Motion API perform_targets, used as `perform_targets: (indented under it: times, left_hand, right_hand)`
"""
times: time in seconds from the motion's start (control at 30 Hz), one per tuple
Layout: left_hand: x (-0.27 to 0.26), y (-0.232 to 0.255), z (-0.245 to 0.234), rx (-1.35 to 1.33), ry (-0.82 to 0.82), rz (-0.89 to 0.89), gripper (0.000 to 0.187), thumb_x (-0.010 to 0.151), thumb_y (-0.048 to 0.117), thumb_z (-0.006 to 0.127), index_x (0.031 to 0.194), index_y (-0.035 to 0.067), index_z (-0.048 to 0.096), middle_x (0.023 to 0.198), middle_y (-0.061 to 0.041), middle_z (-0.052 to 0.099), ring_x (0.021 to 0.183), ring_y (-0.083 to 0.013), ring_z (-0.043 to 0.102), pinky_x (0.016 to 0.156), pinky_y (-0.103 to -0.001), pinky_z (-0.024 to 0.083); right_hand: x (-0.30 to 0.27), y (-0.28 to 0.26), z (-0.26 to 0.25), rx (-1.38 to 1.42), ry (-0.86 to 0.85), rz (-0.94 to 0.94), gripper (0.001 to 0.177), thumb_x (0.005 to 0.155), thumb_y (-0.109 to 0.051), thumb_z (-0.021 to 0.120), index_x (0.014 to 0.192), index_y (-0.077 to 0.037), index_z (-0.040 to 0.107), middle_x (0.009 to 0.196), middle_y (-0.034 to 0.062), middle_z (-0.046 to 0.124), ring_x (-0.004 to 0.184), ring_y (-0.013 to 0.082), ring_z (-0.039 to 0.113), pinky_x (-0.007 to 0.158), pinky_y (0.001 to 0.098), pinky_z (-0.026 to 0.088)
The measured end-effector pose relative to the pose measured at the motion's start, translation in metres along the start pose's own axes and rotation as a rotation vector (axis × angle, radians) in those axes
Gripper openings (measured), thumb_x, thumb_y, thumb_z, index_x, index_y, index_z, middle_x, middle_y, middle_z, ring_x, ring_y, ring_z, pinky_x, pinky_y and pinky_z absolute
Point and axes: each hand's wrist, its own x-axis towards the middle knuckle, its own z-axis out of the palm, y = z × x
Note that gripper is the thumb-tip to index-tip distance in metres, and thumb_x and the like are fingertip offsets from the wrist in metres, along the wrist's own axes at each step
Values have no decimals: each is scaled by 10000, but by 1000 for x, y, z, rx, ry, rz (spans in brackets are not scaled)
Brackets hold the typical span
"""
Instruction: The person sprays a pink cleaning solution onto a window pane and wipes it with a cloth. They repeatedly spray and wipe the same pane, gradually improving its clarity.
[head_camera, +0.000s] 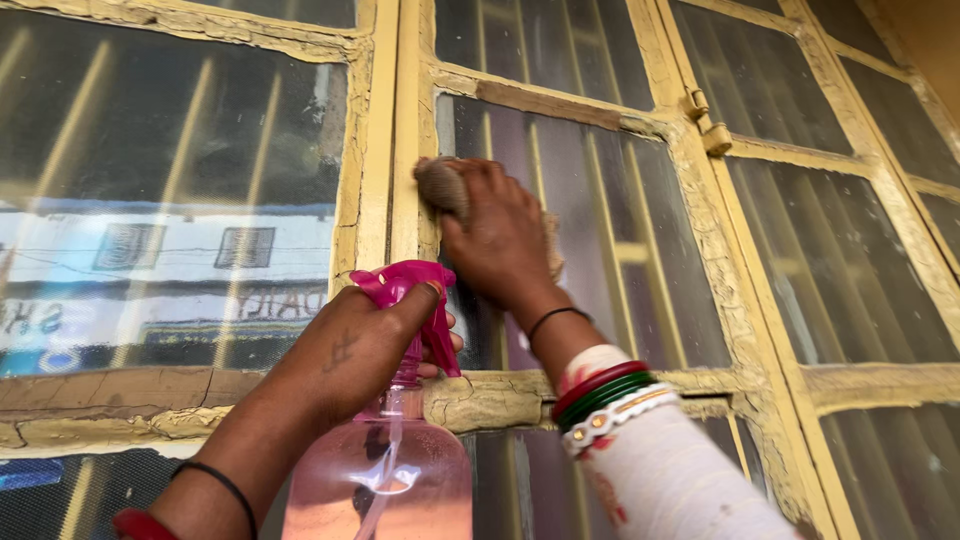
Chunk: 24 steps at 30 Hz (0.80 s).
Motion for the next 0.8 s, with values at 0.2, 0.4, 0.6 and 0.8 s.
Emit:
perform_targets:
  times: [0.2,0.4,0.6,0.8]
  left_hand:
    - [4,0,2,-25,-25,69,558,938,523,496,1071,39,740,948,-136,826,899,-203,797,866,-350,591]
    - [2,0,1,-178,-55,25,543,933,482,525,1100,1,713,999,-137,800,924,-250,794,883,-405,638]
    - [-4,4,-3,90,-2,51,626,929,590,457,1065,89,805,1000,-93,828,943,-240,790,907,-398,563]
    - [-1,2,-5,127,-2,75,582,945,562,451,1034,112,809,985,-96,821,934,-227,778,909,-386,554]
  right_hand:
    - [1,93,-27,-71,-18,172,640,869,-341,641,1421,-61,478,1408,181,534,1307,379,512,1103,516,345]
    - [-43,200,-74,-301,-98,444,674,896,-418,556,1470,-71,486,1433,205,512,1294,405,524,1149,546,311]
    - [-80,210,-88,-462,-92,546,655,925,-402,567,1460,-30,498,1374,238,555,1234,408,563,1088,556,383]
    - [-58,79,-31,-102,90,258,556,838,-272,665,1350,-79,568,1308,172,604,1211,363,584,1076,489,434]
